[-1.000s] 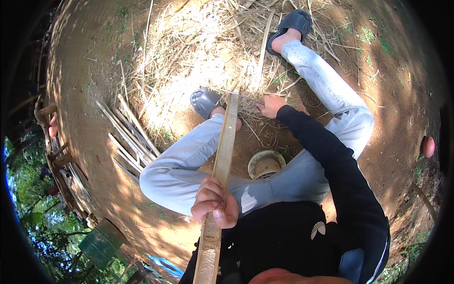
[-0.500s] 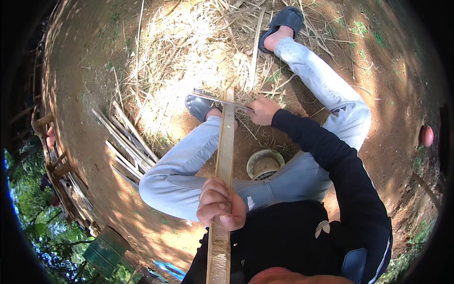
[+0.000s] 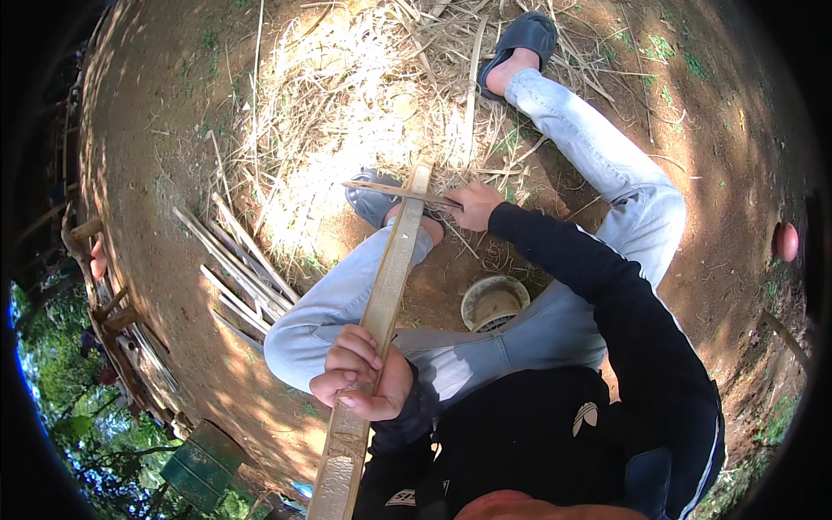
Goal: The person scrapes a bamboo strip with a blade and uses a wooden object to press down on it while pulling it through.
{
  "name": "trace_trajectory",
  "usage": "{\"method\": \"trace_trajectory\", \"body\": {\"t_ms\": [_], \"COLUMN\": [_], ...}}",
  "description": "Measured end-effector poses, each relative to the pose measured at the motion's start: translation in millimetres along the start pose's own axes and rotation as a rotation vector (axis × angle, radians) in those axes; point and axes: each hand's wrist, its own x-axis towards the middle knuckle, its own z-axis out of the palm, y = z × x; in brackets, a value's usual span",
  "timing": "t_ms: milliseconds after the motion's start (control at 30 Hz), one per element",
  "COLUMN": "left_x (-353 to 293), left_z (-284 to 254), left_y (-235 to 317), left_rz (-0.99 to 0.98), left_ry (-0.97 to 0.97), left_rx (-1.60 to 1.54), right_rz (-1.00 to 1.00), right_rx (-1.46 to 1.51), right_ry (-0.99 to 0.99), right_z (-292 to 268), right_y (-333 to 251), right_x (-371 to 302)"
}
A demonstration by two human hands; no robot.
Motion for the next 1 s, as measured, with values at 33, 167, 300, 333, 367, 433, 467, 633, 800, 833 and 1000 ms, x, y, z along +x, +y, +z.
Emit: {"method": "trace_trajectory", "body": {"t_ms": [33,167,300,333,367,433,467,633,800,833,1000], "left_x": [6,34,82,97,113,145,158,181,156,148,146], "left_z": [-1,-19,-35,-42,-40,-28,-27,-50,-41,-52,-59], "left_y": [0,-8,-27,-29,-28,-22,-26,-12,-26,-20,-35], "left_rz": [-0.021,-0.094,-0.163,-0.214,-0.303,-0.567,-0.566,-0.405,-0.222,-0.227,-0.175], "left_ry": [0.007,0.034,-0.06,-0.076,-0.015,0.149,0.079,-0.148,-0.122,-0.093,-0.127], "left_rx": [0.011,-0.043,-0.091,-0.094,-0.076,0.097,0.104,-0.287,-0.247,-0.199,-0.404], "right_rz": [0.105,0.461,0.564,0.544,0.563,0.589,0.601,0.575,0.68,0.665,0.68], "right_rx": [-0.1,-0.194,-0.053,-0.008,0.012,0.246,0.44,0.558,0.471,0.473,0.442], "right_ry": [0.001,-0.077,-0.213,-0.227,-0.202,-0.181,-0.169,-0.273,-0.161,-0.204,-0.177], "right_z": [4,-5,-25,-24,-17,-5,-6,-11,-20,-1,1], "right_y": [12,78,71,59,56,65,85,68,108,103,90], "right_x": [5,15,14,12,10,3,-1,-13,-17,-14,-16]}}
